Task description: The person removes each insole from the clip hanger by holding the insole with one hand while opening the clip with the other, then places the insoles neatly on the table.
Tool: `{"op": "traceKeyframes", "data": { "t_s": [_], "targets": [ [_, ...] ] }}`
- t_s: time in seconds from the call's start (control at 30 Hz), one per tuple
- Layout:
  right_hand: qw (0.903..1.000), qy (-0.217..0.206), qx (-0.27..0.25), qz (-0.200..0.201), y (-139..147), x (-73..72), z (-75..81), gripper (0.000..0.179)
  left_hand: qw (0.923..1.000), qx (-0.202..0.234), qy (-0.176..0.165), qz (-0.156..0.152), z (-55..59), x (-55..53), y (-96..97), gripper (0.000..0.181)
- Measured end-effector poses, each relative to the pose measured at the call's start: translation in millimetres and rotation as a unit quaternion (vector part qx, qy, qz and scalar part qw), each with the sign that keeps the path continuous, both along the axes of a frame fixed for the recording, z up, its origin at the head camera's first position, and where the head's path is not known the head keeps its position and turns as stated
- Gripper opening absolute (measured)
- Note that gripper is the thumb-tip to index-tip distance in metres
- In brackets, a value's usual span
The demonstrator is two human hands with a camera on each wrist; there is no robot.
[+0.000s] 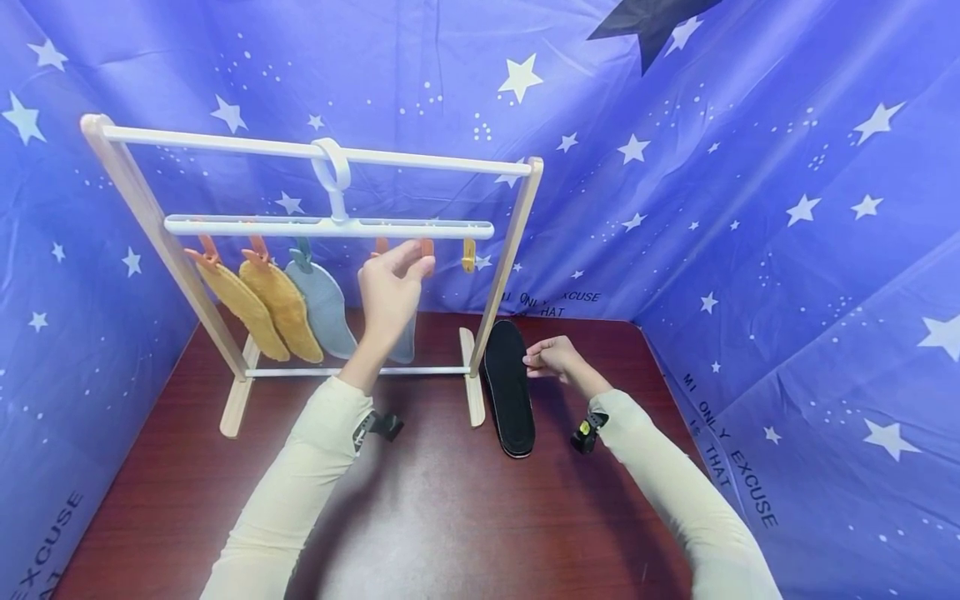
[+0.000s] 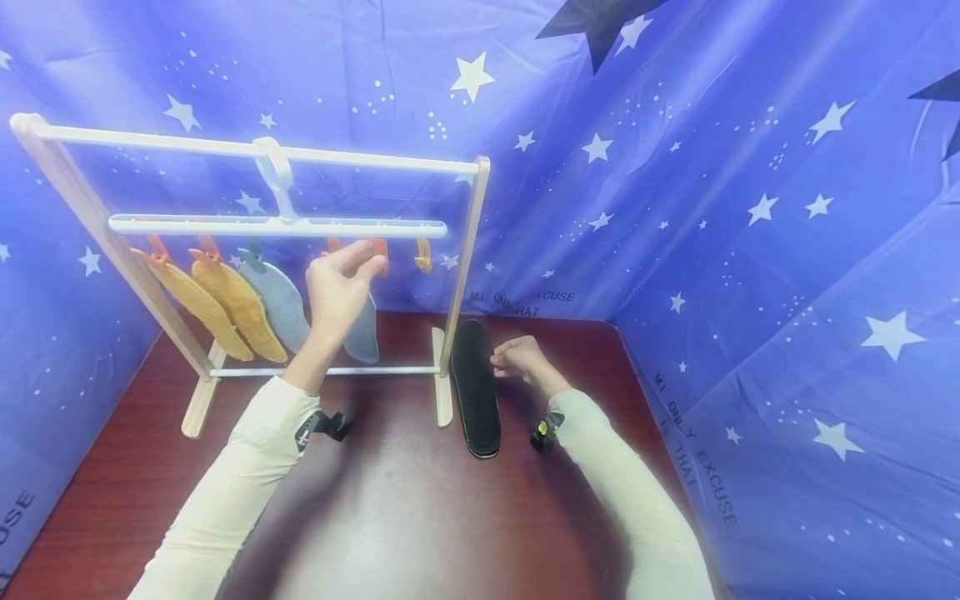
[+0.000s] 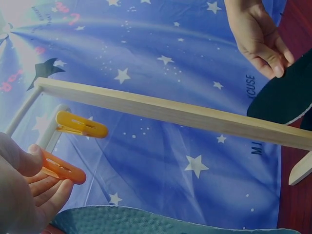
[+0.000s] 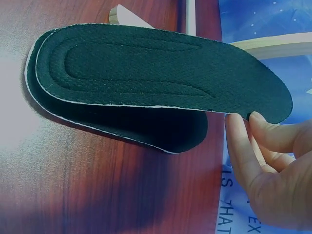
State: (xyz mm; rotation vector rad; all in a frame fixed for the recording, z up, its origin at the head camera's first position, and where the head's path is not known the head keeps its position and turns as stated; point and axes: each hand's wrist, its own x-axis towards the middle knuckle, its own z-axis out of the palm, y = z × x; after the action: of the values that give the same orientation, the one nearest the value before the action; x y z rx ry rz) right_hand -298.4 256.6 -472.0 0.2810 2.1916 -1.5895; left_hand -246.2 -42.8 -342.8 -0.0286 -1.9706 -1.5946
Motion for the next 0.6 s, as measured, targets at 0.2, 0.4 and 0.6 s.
{"op": "traceKeyframes", "data": {
  "t_s": [0.2,0.4,0.6],
  "targets": [
    [0.9998,-0.008,0.013,-0.012,-1,-1.9,-4.2,0.015,1.0000,0.003,-0.002,-0.002,-0.4,-0.8,0.1,0.030],
    [0.9997,-0.008,0.011,-0.022,-1,-3.4,-11.0,0.016,1.0000,0.003,-0.001,-0.005,-0.7,-0.9,0.5,0.030],
    [0.9995,-0.001,0.018,-0.024,0,-4.8,-17.0,0.022,1.0000,-0.004,-0.004,0.001,0.1,-0.2,0.7,0.030]
  ]
}}
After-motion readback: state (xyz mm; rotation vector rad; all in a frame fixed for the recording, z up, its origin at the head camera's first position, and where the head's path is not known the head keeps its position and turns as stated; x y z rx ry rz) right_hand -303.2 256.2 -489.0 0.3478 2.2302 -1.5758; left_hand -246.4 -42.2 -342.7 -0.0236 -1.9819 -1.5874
